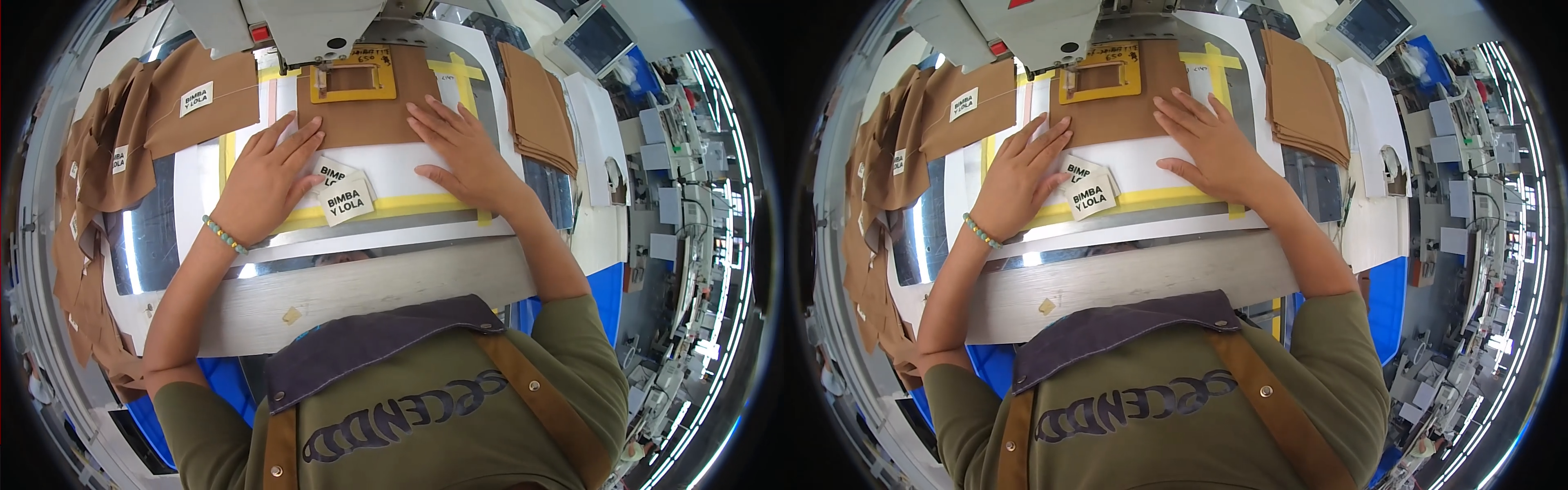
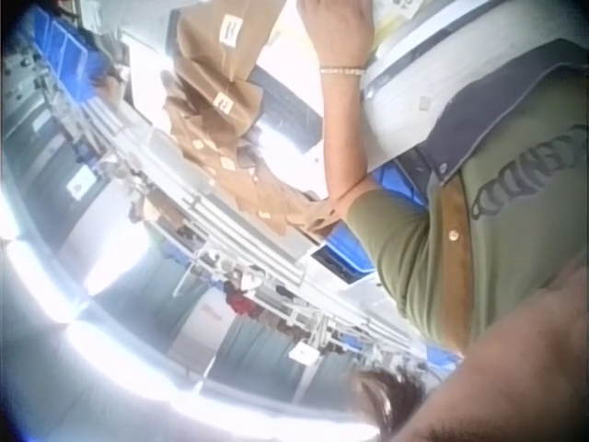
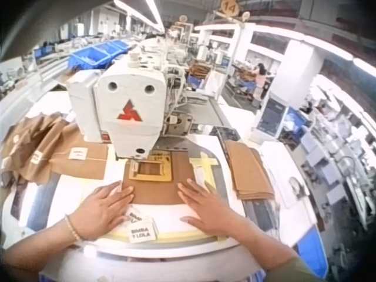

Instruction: Sewing brand labels onto leather panels using an industrial sewing machine and a positioning template.

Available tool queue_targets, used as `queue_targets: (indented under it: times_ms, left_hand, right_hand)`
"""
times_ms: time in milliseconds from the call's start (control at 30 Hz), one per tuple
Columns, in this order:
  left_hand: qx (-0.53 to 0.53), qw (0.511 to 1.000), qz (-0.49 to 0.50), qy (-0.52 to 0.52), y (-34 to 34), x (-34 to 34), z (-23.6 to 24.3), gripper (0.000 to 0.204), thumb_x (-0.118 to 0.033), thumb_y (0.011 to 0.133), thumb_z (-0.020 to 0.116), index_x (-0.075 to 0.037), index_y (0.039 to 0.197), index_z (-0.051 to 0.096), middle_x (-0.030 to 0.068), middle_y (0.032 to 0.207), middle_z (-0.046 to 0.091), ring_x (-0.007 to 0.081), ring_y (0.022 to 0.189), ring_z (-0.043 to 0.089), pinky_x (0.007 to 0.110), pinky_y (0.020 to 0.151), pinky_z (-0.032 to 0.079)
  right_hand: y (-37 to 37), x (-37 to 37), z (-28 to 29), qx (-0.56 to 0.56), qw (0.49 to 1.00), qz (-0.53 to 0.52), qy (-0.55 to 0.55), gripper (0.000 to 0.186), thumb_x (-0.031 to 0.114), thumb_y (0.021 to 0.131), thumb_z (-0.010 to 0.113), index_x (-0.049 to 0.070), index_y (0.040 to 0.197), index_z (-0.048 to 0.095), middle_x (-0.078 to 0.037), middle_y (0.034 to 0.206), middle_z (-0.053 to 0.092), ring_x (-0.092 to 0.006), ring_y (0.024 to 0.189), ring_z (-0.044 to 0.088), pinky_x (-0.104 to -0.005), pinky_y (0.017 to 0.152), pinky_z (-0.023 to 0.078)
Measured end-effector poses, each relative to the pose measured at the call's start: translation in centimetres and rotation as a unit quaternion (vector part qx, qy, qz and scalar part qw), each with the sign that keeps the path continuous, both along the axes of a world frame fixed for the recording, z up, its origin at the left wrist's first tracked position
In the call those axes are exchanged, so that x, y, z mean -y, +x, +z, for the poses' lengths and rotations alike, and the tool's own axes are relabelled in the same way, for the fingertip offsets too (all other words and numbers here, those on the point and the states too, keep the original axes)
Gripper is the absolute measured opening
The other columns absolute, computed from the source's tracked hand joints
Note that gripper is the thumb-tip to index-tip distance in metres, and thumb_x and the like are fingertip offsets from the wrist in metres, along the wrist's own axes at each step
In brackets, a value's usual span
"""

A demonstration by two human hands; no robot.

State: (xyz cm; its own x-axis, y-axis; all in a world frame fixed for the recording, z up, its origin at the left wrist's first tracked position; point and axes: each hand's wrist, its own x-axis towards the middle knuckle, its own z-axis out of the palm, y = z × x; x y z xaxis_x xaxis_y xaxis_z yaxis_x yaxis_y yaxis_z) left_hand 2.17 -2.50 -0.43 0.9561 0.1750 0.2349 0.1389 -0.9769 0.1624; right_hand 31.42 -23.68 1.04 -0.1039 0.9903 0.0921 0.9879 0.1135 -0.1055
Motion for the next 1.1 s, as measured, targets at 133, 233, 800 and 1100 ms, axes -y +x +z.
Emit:
queue_targets:
  times_ms: [133, 233, 800, 1100]
  left_hand:
    - [-0.010, 0.999, 0.041, 0.022, -0.8, -0.5, 0.2, 0.063, -0.027, 0.099, 0.072, -0.005, 0.156, 0.055, 0.0047, 0.169, 0.049, 0.0358, 0.156, 0.041, 0.049, 0.127, 0.037]
    - [-0.015, 0.998, 0.063, 0.000, -1.4, -0.8, 0.2, 0.063, -0.026, 0.100, 0.071, -0.004, 0.157, 0.054, 0.0028, 0.171, 0.047, 0.0361, 0.157, 0.039, 0.050, 0.127, 0.035]
    - [0.001, 0.996, 0.076, -0.050, -3.0, -0.4, -0.4, 0.069, -0.022, 0.102, 0.066, -0.008, 0.165, 0.044, 0.0067, 0.175, 0.041, 0.0368, 0.163, 0.030, 0.050, 0.133, 0.026]
    - [0.048, 0.990, 0.107, -0.072, -2.6, -0.3, -1.0, 0.067, -0.025, 0.101, 0.065, -0.011, 0.165, 0.048, 0.0047, 0.175, 0.041, 0.0342, 0.164, 0.030, 0.051, 0.134, 0.024]
  right_hand:
    - [-0.9, -1.3, -0.5, 0.003, 1.000, 0.000, 0.015, 0.071, 0.051, 0.111, 0.055, 0.002, 0.162, 0.046, -0.014, 0.173, 0.040, -0.0306, 0.165, 0.027, -0.0590, 0.134, 0.018]
    - [-1.1, -2.0, -0.9, -0.002, 1.000, 0.003, 0.018, 0.072, 0.050, 0.111, 0.055, 0.003, 0.165, 0.043, -0.014, 0.173, 0.040, -0.0305, 0.165, 0.027, -0.0595, 0.134, 0.016]
    - [0.7, 0.8, 0.5, -0.007, 1.000, -0.026, 0.009, 0.067, 0.046, 0.111, 0.057, 0.003, 0.162, 0.047, -0.011, 0.174, 0.040, -0.0303, 0.165, 0.027, -0.0594, 0.134, 0.017]
    - [1.8, 0.4, -1.0, -0.125, 0.988, 0.006, 0.088, 0.059, 0.041, 0.111, 0.055, 0.009, 0.159, 0.054, -0.009, 0.173, 0.042, -0.0344, 0.162, 0.032, -0.0561, 0.134, 0.018]
